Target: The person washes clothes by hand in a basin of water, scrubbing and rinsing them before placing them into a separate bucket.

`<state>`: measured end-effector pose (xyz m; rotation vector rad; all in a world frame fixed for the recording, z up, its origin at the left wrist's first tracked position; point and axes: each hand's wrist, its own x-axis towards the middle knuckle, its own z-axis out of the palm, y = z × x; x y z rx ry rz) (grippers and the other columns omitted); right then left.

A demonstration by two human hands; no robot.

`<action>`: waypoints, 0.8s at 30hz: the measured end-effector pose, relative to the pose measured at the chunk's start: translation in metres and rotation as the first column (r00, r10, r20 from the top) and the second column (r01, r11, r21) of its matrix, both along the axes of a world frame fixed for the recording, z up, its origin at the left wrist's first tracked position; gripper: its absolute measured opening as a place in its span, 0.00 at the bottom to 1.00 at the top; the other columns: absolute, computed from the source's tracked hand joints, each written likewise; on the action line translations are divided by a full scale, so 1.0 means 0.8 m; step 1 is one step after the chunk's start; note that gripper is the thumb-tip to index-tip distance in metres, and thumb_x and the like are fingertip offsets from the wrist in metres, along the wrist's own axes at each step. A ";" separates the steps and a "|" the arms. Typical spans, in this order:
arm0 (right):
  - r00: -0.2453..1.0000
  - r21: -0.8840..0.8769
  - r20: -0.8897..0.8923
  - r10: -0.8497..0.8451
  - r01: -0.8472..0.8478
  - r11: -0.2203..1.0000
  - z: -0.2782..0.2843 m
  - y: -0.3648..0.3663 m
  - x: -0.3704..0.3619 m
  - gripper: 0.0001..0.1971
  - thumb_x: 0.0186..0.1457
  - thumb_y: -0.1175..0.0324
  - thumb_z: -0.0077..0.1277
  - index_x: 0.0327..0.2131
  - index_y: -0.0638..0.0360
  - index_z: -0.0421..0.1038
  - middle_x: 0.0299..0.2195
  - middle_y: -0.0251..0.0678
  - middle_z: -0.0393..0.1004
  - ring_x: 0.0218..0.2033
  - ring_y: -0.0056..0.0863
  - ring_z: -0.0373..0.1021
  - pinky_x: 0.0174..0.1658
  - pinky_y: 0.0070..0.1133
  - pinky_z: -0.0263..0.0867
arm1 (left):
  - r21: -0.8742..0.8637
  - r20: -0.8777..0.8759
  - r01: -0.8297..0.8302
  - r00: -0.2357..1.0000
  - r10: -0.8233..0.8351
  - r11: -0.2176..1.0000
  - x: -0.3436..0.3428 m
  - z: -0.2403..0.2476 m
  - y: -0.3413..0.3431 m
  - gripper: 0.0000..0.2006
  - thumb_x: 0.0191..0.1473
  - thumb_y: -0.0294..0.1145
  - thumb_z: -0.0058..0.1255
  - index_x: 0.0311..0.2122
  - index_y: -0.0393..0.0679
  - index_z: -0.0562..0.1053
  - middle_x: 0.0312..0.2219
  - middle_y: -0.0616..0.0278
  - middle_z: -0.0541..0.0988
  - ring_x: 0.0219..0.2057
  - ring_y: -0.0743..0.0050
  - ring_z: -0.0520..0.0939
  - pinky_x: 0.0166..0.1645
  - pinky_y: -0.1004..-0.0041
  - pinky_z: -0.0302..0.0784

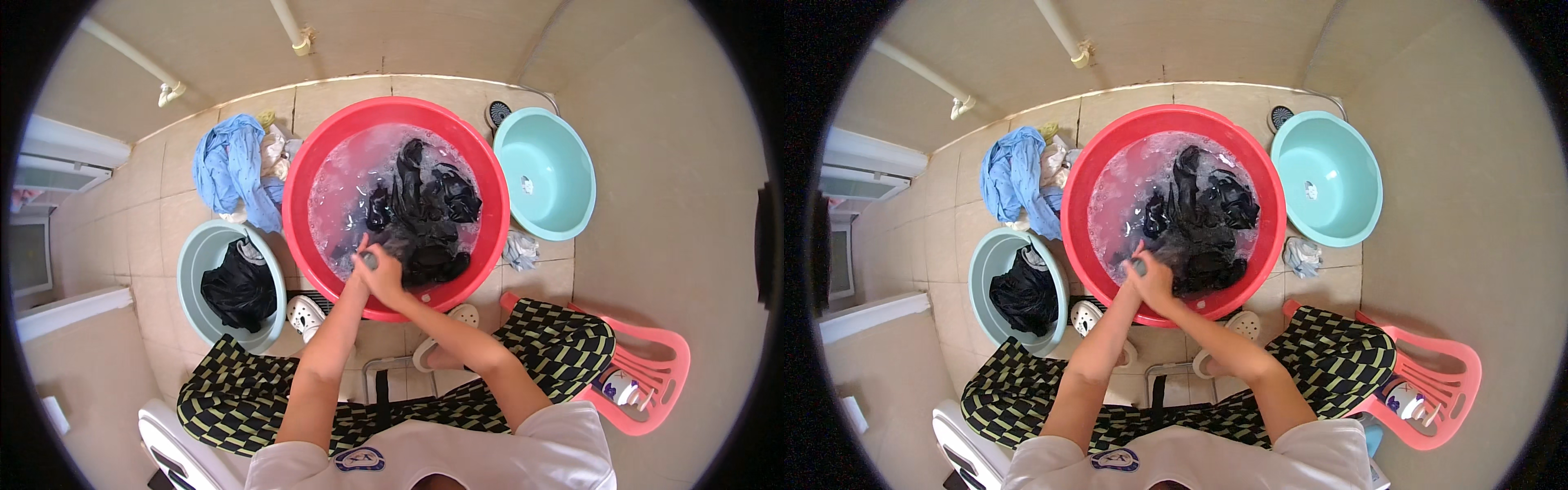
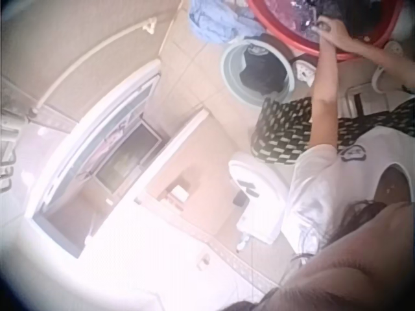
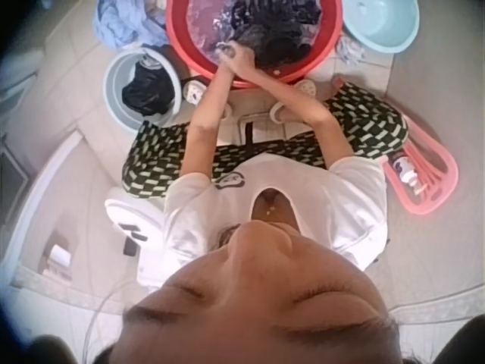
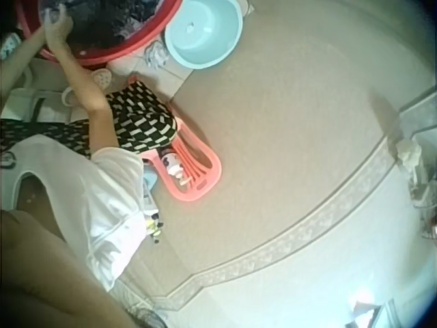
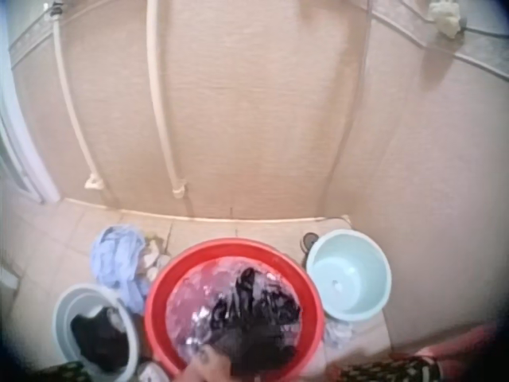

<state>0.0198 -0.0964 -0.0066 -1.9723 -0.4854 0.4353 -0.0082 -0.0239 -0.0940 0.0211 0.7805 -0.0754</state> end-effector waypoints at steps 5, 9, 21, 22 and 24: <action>0.961 0.046 0.274 0.038 -0.053 0.998 0.022 0.006 -0.011 0.11 0.44 0.60 0.56 0.22 0.56 0.69 0.17 0.43 0.71 0.21 0.41 0.70 0.23 0.29 0.64 | -0.095 0.284 -0.050 0.956 0.075 0.994 -0.026 -0.015 -0.009 0.29 0.55 0.59 0.27 0.48 0.46 0.68 0.44 0.61 0.73 0.46 0.59 0.72 0.54 0.60 0.63; 0.905 -0.032 0.425 0.001 0.013 0.999 -0.032 -0.008 0.037 0.11 0.46 0.59 0.53 0.21 0.55 0.68 0.17 0.41 0.71 0.19 0.41 0.69 0.21 0.31 0.63 | 0.091 -0.080 0.021 0.997 -0.014 0.996 0.019 0.020 -0.017 0.29 0.56 0.59 0.27 0.48 0.46 0.67 0.45 0.60 0.73 0.46 0.59 0.72 0.53 0.59 0.63; 0.936 -0.477 0.228 0.268 -0.133 0.869 -0.117 -0.050 0.094 0.14 0.54 0.62 0.43 0.40 0.58 0.63 0.36 0.45 0.70 0.40 0.45 0.65 0.44 0.35 0.60 | 0.662 -0.383 0.246 0.923 0.037 0.708 0.027 -0.006 -0.033 0.41 0.53 0.53 0.42 0.61 0.43 0.37 0.60 0.55 0.49 0.59 0.60 0.54 0.60 0.63 0.50; 0.893 -0.496 0.233 0.384 -0.231 0.837 -0.124 -0.059 0.094 0.13 0.54 0.62 0.43 0.41 0.58 0.63 0.36 0.44 0.70 0.40 0.45 0.65 0.44 0.35 0.60 | 0.628 -0.402 0.294 0.915 -0.024 0.720 0.031 -0.007 -0.033 0.40 0.53 0.53 0.42 0.61 0.43 0.38 0.59 0.54 0.50 0.59 0.61 0.54 0.60 0.63 0.50; 0.885 -0.548 0.110 0.452 -0.325 0.771 -0.130 -0.070 0.099 0.16 0.51 0.64 0.44 0.43 0.58 0.62 0.36 0.44 0.71 0.40 0.45 0.67 0.45 0.35 0.61 | 0.556 -0.445 0.392 0.885 -0.135 0.733 0.029 -0.010 -0.029 0.39 0.54 0.54 0.41 0.61 0.42 0.40 0.59 0.53 0.52 0.59 0.62 0.54 0.60 0.62 0.49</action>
